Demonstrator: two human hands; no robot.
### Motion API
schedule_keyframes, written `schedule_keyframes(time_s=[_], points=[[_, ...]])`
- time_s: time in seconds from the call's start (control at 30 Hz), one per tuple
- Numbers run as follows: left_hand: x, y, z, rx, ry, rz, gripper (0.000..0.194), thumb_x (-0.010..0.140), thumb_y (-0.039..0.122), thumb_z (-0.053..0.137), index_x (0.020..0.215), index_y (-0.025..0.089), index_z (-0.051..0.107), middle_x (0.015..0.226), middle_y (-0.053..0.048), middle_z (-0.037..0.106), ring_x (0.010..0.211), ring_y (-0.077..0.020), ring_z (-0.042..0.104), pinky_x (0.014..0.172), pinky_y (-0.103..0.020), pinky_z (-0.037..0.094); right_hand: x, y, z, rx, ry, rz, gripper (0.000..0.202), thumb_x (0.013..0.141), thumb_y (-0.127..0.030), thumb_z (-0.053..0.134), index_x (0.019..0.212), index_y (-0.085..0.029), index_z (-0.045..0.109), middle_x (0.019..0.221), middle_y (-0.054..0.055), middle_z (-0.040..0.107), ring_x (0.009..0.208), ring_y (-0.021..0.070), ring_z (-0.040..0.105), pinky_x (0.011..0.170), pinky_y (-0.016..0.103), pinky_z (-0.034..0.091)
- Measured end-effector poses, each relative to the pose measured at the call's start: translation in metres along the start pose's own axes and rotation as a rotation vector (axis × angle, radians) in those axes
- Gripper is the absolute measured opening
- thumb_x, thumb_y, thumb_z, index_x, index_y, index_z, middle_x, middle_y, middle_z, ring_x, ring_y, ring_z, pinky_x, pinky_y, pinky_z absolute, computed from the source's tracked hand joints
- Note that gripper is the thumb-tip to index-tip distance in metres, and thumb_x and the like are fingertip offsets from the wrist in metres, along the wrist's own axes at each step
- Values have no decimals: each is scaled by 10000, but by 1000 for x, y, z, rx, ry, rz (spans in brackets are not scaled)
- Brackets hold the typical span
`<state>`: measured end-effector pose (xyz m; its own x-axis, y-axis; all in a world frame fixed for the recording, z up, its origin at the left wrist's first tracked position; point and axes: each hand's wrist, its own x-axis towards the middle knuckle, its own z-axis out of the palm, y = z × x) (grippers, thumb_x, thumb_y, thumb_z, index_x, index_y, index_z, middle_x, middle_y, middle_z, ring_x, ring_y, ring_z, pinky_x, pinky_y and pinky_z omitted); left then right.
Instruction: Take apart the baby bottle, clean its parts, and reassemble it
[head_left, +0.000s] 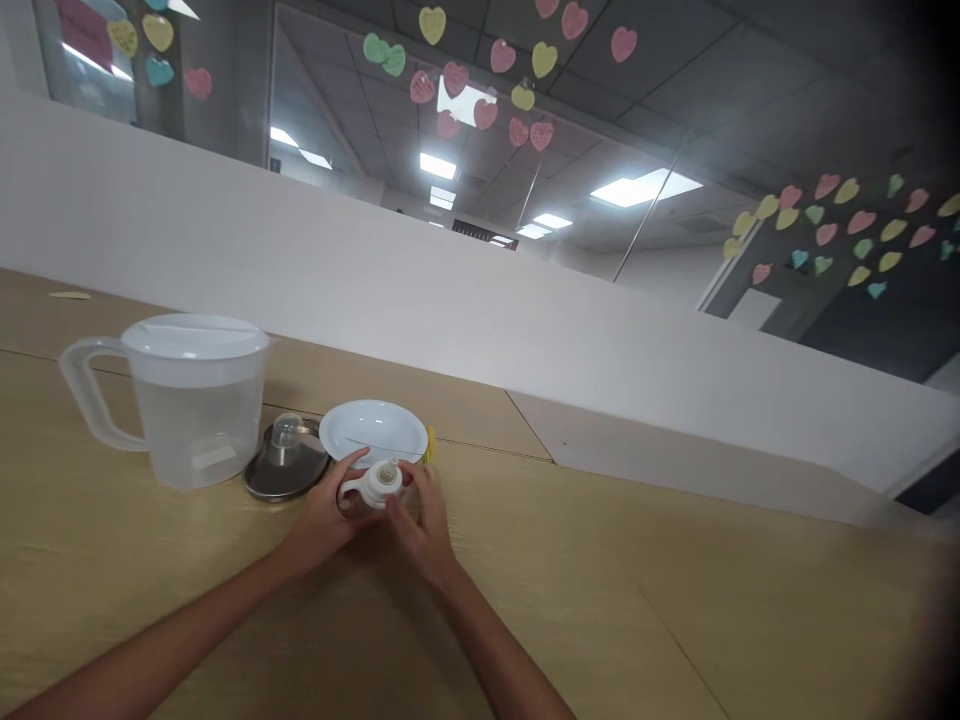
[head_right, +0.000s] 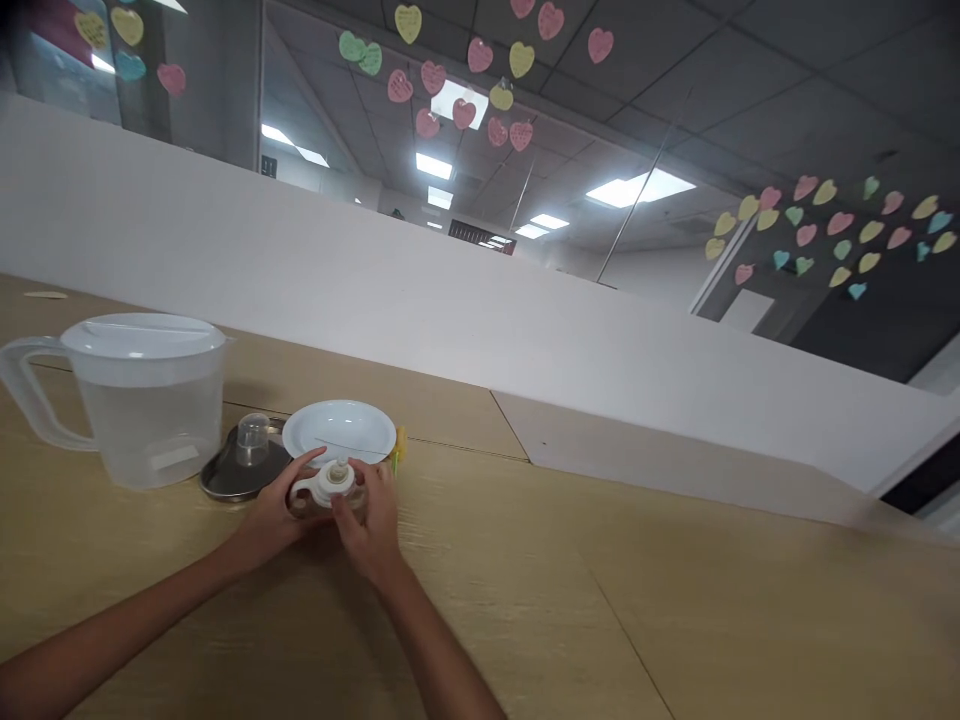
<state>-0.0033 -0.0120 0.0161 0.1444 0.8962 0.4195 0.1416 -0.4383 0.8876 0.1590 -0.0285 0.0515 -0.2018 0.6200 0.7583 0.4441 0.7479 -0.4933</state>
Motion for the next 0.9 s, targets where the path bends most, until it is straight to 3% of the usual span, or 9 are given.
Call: schedule_keyframes(time_s=[0.1, 0.2, 0.3, 0.4, 0.53, 0.63, 0.73, 0.9], points=[[4, -1, -5, -17, -67, -6, 876, 621, 347, 744, 1350, 182, 289, 1188, -119, 571, 1008, -227, 597, 886, -349, 489, 2, 2, -2, 71, -18, 46, 315, 815, -362, 564, 1059, -168, 519, 1056, 99, 553, 990, 208, 533, 857, 374, 437], [9, 1, -11, -38, -177, 2, 843, 593, 335, 753, 1315, 157, 355, 1198, -129, 567, 997, -239, 600, 862, -345, 504, 3, 4, -2, 288, -107, 120, 383, 789, -391, 610, 1081, -178, 484, 1233, 129, 507, 1138, 230, 496, 936, 389, 416], [10, 2, -14, -44, -240, -5, 761, 558, 326, 771, 1229, 141, 466, 1165, -109, 597, 1004, -249, 594, 871, -345, 502, 3, 8, 1, 454, -172, 141, 499, 765, -390, 640, 1171, -187, 435, 1192, 129, 551, 1095, 222, 538, 904, 373, 452], [8, 3, -12, -12, -212, 2, 687, 580, 332, 756, 1193, 144, 508, 1102, -84, 633, 949, -238, 610, 834, -331, 510, 1, 12, 7, 358, -62, 183, 585, 691, -345, 703, 1197, -186, 457, 1079, 98, 594, 1013, 215, 570, 864, 358, 473], [3, 2, -6, 72, -129, 39, 591, 661, 321, 686, 1207, 172, 517, 1114, -76, 627, 969, -230, 600, 860, -332, 486, -3, 14, 12, 167, 73, 217, 531, 648, -307, 722, 1129, -178, 539, 997, 75, 577, 906, 197, 572, 793, 329, 493], [2, 1, -4, -39, -161, 9, 772, 607, 264, 723, 1310, 175, 415, 1207, -97, 562, 1016, -220, 573, 852, -306, 486, -3, 14, 9, 132, 31, 161, 548, 667, -355, 724, 1157, -181, 554, 1005, 79, 556, 925, 208, 557, 810, 345, 485], [3, -1, -5, -195, -175, -88, 950, 553, 227, 761, 1379, 219, 293, 1213, -86, 528, 874, -149, 576, 697, -222, 494, -1, 14, 5, 245, -43, 138, 441, 790, -431, 611, 1156, -189, 563, 1066, 88, 542, 1010, 213, 538, 872, 356, 458], [0, 3, -3, -226, -156, -151, 991, 555, 224, 770, 1394, 243, 243, 1041, -31, 550, 677, -73, 492, 554, -164, 423, -1, 13, 8, 161, 15, 130, 334, 772, -413, 629, 999, -169, 600, 1045, 86, 559, 993, 209, 538, 869, 346, 447]])
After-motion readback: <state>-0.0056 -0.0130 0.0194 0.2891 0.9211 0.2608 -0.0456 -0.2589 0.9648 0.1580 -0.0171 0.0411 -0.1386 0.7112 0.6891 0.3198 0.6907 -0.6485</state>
